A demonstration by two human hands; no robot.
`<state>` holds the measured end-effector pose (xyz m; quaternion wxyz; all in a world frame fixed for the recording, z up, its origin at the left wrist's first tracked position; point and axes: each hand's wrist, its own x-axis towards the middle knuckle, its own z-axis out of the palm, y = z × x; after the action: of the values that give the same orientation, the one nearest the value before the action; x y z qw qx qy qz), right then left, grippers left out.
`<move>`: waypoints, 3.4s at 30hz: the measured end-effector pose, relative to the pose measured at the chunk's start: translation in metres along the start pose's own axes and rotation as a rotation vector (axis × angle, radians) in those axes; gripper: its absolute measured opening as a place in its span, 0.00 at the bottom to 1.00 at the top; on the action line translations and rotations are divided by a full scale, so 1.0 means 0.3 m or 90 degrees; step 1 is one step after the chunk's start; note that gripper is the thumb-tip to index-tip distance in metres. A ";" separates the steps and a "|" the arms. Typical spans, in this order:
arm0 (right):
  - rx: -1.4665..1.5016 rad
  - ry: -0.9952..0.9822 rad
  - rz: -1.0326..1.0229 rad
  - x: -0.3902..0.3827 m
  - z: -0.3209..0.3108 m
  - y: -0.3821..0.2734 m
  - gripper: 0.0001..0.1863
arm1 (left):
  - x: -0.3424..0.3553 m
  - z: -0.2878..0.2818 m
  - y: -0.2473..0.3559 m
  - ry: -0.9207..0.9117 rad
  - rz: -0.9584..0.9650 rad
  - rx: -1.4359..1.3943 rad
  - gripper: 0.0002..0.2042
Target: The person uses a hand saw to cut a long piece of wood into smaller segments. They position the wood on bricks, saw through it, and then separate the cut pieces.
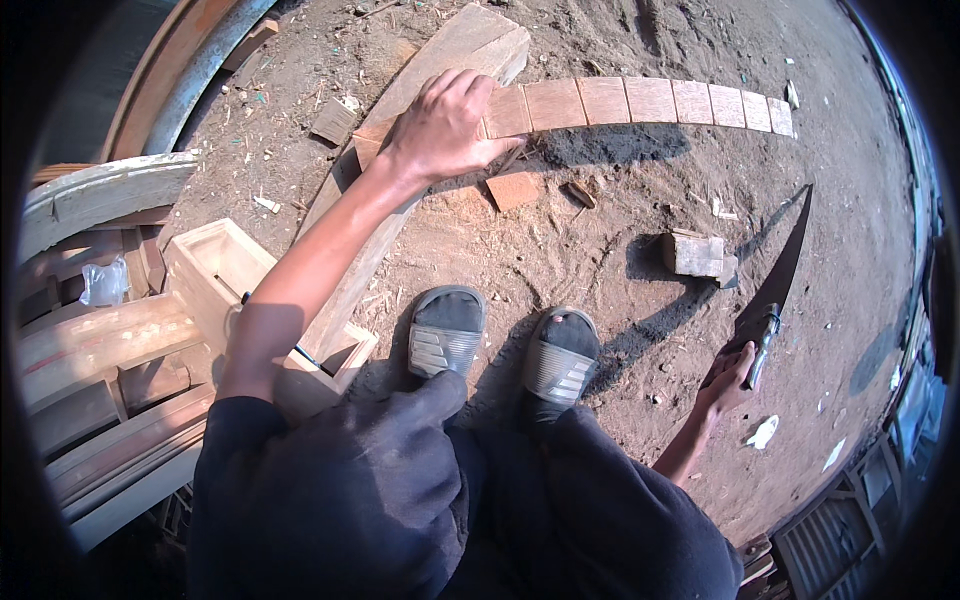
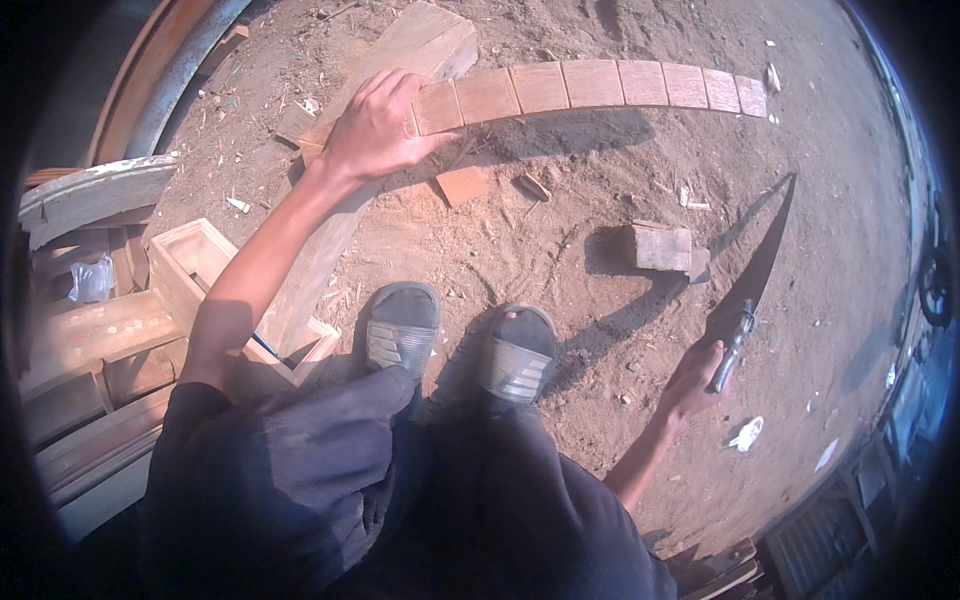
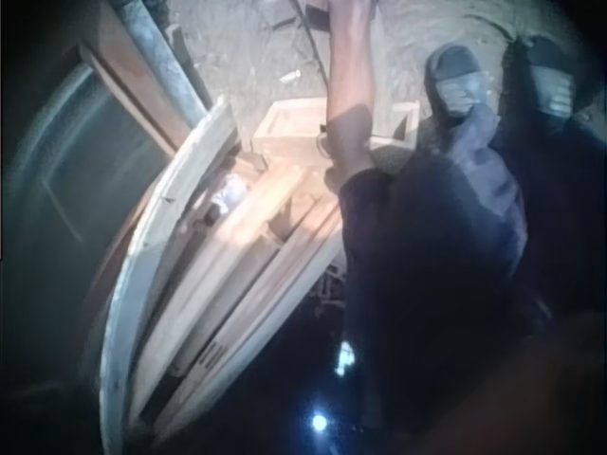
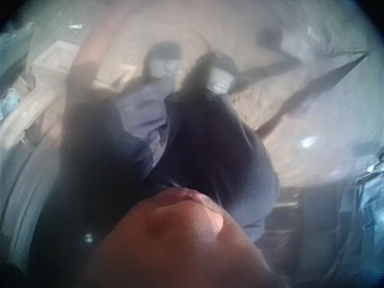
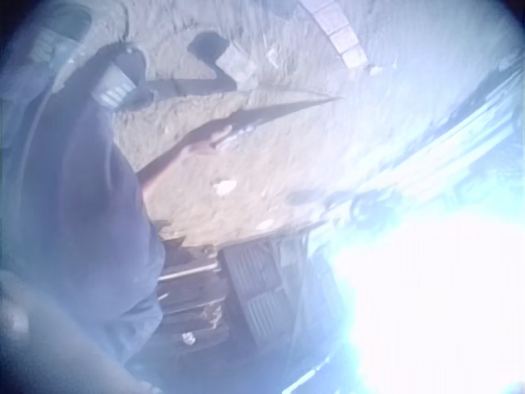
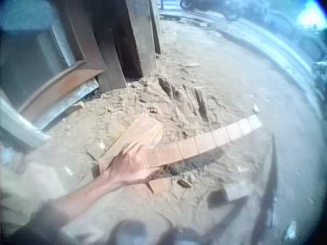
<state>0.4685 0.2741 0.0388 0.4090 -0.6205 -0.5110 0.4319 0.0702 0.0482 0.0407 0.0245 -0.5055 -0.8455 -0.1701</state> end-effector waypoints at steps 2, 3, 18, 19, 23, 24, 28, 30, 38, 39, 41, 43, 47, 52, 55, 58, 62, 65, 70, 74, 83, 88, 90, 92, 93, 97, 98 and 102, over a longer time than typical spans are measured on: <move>-0.027 0.001 -0.046 0.007 -0.030 0.075 0.11 | 0.025 0.021 -0.010 0.001 -0.021 0.013 0.33; -0.046 -0.025 -0.066 0.002 -0.032 0.089 0.11 | 0.044 0.026 -0.011 -0.043 -0.031 0.029 0.35; 0.071 -0.131 -0.079 -0.113 0.149 -0.021 0.16 | 0.235 0.137 0.109 -0.137 -0.096 0.028 0.34; 0.073 -0.140 -0.080 -0.136 0.179 -0.040 0.17 | 0.254 0.136 0.111 -0.135 -0.090 0.039 0.33; 0.107 -0.227 -0.064 -0.208 0.316 -0.071 0.19 | 0.244 0.180 0.111 -0.053 -0.105 0.080 0.36; 0.143 -0.246 -0.034 -0.206 0.340 -0.056 0.19 | 0.247 0.176 0.105 -0.053 -0.102 0.097 0.36; 0.096 -0.322 -0.067 -0.327 0.402 -0.190 0.17 | 0.151 0.090 0.029 -0.023 -0.104 0.087 0.44; 0.030 -0.369 -0.150 -0.309 0.375 -0.127 0.13 | 0.073 0.045 -0.045 -0.071 -0.115 0.077 0.48; -0.031 -0.532 -0.104 -0.422 0.412 -0.153 0.10 | -0.034 0.040 -0.074 0.043 -0.070 0.027 0.30; -0.029 -0.528 -0.094 -0.425 0.413 -0.156 0.10 | -0.028 0.046 -0.073 0.050 -0.079 0.025 0.30; -0.025 -0.521 -0.075 -0.434 0.416 -0.164 0.10 | -0.012 0.047 -0.089 0.070 -0.099 0.035 0.30; -0.030 -0.520 -0.074 -0.439 0.408 -0.163 0.11 | 0.003 0.059 -0.104 0.079 -0.064 0.047 0.31; -0.050 -0.528 -0.103 -0.475 0.412 -0.166 0.11 | 0.025 0.084 -0.086 0.099 -0.040 0.032 0.31; -0.038 -0.557 -0.089 -0.509 0.447 -0.218 0.10 | 0.072 0.124 -0.036 0.074 -0.084 0.042 0.31; -0.022 -0.546 -0.084 -0.512 0.438 -0.172 0.10 | 0.069 0.147 -0.035 0.063 -0.078 0.062 0.34; -0.002 -0.532 -0.062 -0.506 0.430 -0.162 0.10 | 0.066 0.157 -0.028 0.067 -0.069 0.081 0.30; -0.055 -0.521 -0.109 -0.488 0.419 -0.138 0.10 | 0.065 0.150 -0.031 0.080 -0.092 0.057 0.28; -0.025 -0.530 -0.071 -0.496 0.404 -0.159 0.10 | 0.065 0.123 -0.055 0.106 -0.082 0.024 0.28; -0.026 -0.524 -0.054 -0.474 0.383 -0.169 0.10 | 0.051 0.060 -0.079 0.084 -0.087 -0.030 0.31; -0.019 -0.535 -0.053 -0.460 0.380 -0.176 0.11 | 0.040 -0.002 -0.115 0.069 -0.103 0.017 0.33; -0.004 -0.531 -0.074 -0.431 0.370 -0.198 0.10 | 0.025 -0.020 -0.183 -0.032 -0.177 -0.019 0.37; -0.023 -0.469 -0.175 -0.372 0.342 -0.086 0.12 | 0.026 -0.008 -0.194 -0.030 -0.154 0.000 0.42; -0.030 -0.426 -0.190 -0.340 0.318 -0.055 0.12 | 0.073 -0.016 -0.155 -0.042 -0.127 0.017 0.44; -0.013 -0.378 -0.155 -0.322 0.305 -0.064 0.13 | 0.158 0.010 -0.075 -0.052 -0.082 0.059 0.45; 0.018 -0.352 -0.101 -0.332 0.311 -0.092 0.14 | 0.206 0.023 -0.049 -0.085 -0.055 0.076 0.45; 0.044 -0.310 -0.088 -0.289 0.293 -0.089 0.13 | 0.403 0.115 0.028 -0.194 0.037 0.120 0.46; 0.059 -0.305 -0.082 -0.272 0.281 -0.063 0.13 | 0.429 0.140 0.041 -0.213 0.049 0.134 0.45; 0.057 -0.294 -0.079 -0.258 0.248 -0.037 0.11 | 0.463 0.219 0.020 -0.179 0.037 0.102 0.33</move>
<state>0.3865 0.2043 0.0366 0.3340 -0.4538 -0.6088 0.5584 0.0162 0.1888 0.0100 -0.0490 -0.5449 -0.8366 -0.0285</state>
